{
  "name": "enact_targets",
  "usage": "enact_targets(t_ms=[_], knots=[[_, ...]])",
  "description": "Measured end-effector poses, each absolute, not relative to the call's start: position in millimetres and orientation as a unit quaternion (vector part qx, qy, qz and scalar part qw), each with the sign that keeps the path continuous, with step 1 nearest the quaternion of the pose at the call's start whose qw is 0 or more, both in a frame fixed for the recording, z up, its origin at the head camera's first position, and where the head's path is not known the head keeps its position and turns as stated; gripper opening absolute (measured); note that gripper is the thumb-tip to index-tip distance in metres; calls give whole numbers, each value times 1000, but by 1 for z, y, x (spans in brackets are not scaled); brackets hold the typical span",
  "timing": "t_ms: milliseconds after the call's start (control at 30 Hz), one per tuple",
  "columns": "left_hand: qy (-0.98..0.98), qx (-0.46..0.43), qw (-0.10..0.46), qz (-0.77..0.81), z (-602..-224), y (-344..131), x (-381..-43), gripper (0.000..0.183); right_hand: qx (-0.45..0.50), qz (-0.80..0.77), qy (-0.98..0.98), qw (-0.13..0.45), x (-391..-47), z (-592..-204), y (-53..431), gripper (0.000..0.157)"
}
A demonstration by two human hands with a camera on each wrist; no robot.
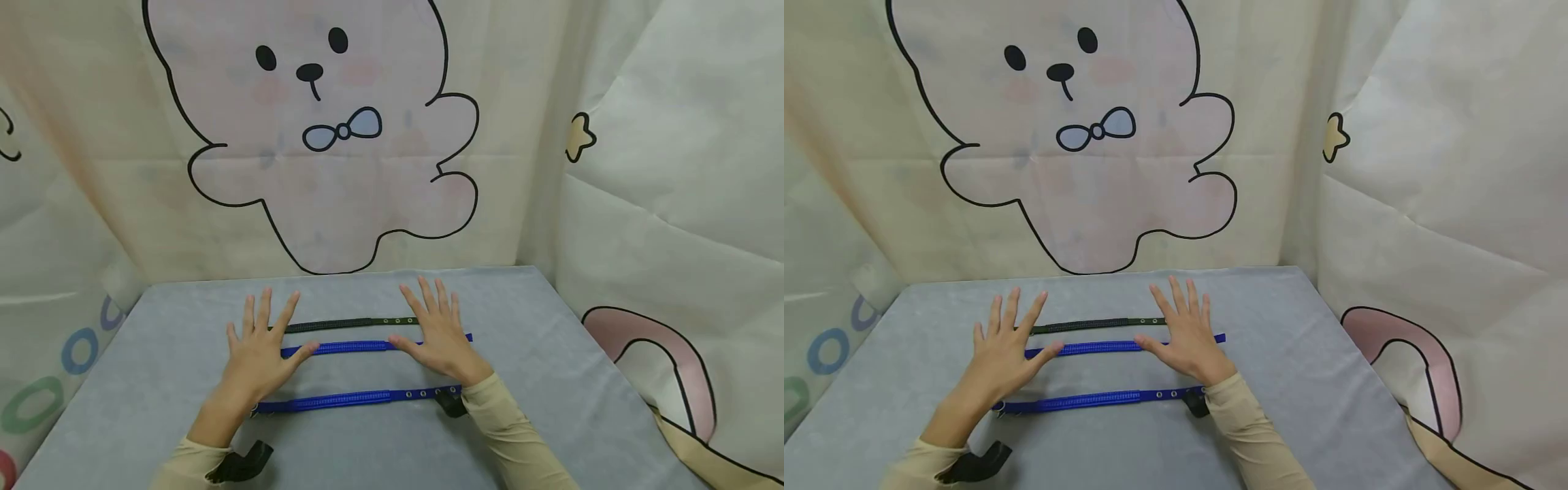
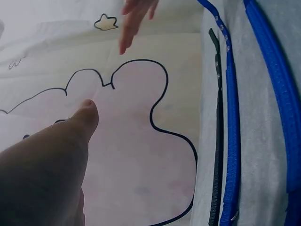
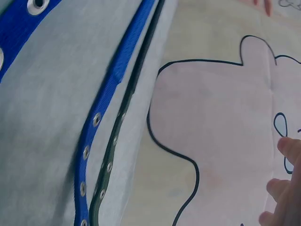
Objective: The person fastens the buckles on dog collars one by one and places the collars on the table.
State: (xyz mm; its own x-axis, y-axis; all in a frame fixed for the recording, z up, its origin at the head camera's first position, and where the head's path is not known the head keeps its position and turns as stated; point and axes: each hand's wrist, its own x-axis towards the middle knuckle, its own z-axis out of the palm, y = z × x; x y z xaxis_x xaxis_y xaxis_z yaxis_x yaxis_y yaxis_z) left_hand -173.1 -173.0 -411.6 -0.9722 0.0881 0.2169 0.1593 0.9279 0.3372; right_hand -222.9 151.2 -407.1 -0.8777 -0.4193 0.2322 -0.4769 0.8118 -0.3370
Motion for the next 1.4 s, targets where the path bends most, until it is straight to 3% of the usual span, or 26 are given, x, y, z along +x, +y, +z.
enact_targets(t_ms=[267,1033,1400], knots=[[-967,-87,87,-221,-404,-189,-174,91,263,261,-928,31,-225,-403,151,90],[-933,-129,51,-331,-408,-226,-166,84,252,337,-907,5,-219,-419,212,73],[-911,-184,19,-368,-404,-249,-165,70,293,357,-886,-41,-226,-413,236,67]])
